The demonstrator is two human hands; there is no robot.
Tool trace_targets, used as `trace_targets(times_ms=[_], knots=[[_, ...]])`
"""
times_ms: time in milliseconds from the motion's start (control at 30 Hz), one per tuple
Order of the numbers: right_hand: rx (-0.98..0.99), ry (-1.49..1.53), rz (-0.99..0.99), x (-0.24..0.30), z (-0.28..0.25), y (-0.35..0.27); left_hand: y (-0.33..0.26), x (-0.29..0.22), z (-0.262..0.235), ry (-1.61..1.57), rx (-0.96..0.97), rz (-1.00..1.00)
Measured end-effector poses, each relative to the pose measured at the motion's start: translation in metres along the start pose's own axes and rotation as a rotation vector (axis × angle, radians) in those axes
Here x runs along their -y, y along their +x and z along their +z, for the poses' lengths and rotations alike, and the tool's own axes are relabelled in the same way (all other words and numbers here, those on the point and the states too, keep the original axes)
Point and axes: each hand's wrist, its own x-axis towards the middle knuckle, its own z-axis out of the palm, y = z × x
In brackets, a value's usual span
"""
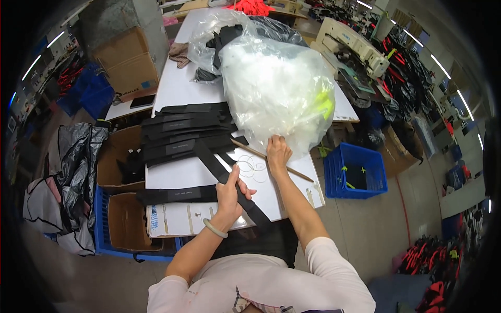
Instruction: Applying adhesive labels to black fabric straps on a worktable.
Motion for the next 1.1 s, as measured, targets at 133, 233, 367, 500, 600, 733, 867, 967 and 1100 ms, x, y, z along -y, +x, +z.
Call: trace_targets(times_ms=[133,233,367,500,600,733,867,967,1100], knots=[[-0.176,0.060,-0.079,-0.007,-0.002,0.007,0.001,0.002,-0.003,-0.014,-0.007,-0.009],[-0.397,0.160,-0.058,-0.018,-0.017,0.007,0.004,0.007,-0.002,-0.025,0.020,-0.023],[0.284,1.165,0.689,-0.001,-0.082,-0.031,0.010,0.003,-0.010,0.009,0.099,-0.096],[0.612,1.439,0.637,0.015,-0.144,-0.069,0.016,0.012,-0.006,-0.085,0.395,-0.145],[0.776,1.481,0.686,0.012,-0.162,-0.075,0.007,0.007,0.002,-0.091,0.491,-0.153],[0.832,1.388,0.550,0.015,-0.170,-0.077,0.000,0.000,0.002,-0.032,0.555,-0.089],[0.578,0.996,-0.025,0.038,-0.179,-0.083,-0.005,0.001,0.002,0.059,0.427,0.026],[0.511,0.866,-0.058,0.043,-0.181,-0.080,-0.011,0.001,0.006,0.079,0.396,0.051],[0.642,1.000,0.035,0.038,-0.177,-0.076,-0.012,0.002,0.008,0.065,0.426,0.033]])
